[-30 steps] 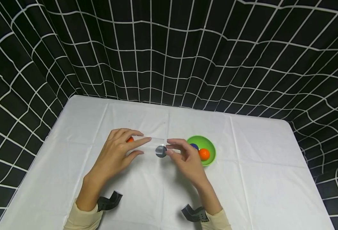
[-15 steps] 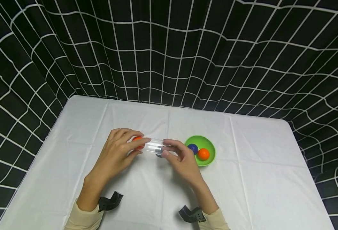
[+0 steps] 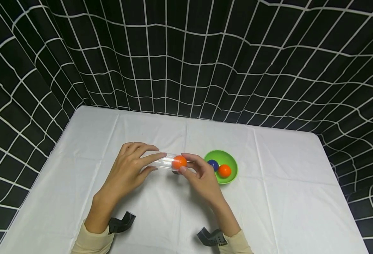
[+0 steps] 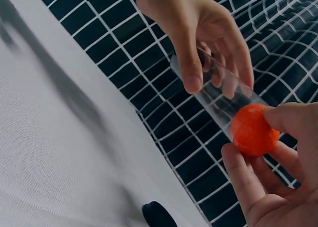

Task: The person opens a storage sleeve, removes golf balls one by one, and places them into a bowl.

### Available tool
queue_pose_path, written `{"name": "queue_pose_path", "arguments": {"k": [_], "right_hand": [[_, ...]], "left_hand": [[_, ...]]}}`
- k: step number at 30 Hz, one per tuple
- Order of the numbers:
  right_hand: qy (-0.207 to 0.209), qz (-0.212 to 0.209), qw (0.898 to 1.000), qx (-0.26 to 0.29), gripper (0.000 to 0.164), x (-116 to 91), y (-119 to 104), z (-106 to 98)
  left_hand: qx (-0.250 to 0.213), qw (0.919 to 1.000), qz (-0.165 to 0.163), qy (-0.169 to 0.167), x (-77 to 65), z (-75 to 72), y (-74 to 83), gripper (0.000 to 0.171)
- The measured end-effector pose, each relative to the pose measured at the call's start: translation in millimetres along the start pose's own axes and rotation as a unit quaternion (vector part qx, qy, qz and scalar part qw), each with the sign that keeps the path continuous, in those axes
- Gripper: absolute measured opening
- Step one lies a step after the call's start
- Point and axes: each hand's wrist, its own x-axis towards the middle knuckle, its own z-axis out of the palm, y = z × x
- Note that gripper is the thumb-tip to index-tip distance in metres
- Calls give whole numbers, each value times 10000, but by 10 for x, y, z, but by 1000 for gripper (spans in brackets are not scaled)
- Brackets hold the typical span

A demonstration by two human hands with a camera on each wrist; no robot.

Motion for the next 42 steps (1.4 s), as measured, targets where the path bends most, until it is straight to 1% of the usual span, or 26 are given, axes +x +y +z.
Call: {"name": "queue_pose_path", "arguments": {"k": [8,13,17,24,32,34,37,40,42], "right_hand": [[291,122,9994,124,43,-29,-60,-68],[382,241,9983,376,46,-65,-119,-169],[533,240,9976,361,49,-90,-161,-274],[954,-273,9950,-124,45,-97,-173,-500],[1302,-308,9891,-618,44,-101,-142,-657],[1378,-411,9863,-812,44,-103,-133,-692],[1498,-573,9786,-1285,42,-106,-113,-747],[1584,-657,9704,-1698,41,-113,-98,-789],[1621,-651,9666,-1874,40,-116,-80,-814]], "left_hand": [[-109,9998,-122,-62,9,-8,-3,50],[-140,9995,-242,-117,4,-2,-17,50],[-200,9991,-344,-126,-9,6,-25,50],[-426,9977,-521,-52,-35,15,-35,51],[-568,9963,-635,-102,-30,16,-33,50],[-583,9960,-657,-134,-25,15,-36,50],[-628,9952,-721,-199,-19,8,-38,50],[-686,9943,-787,-237,-19,-3,-36,50],[-722,9938,-809,-242,-22,-8,-34,50]]}}
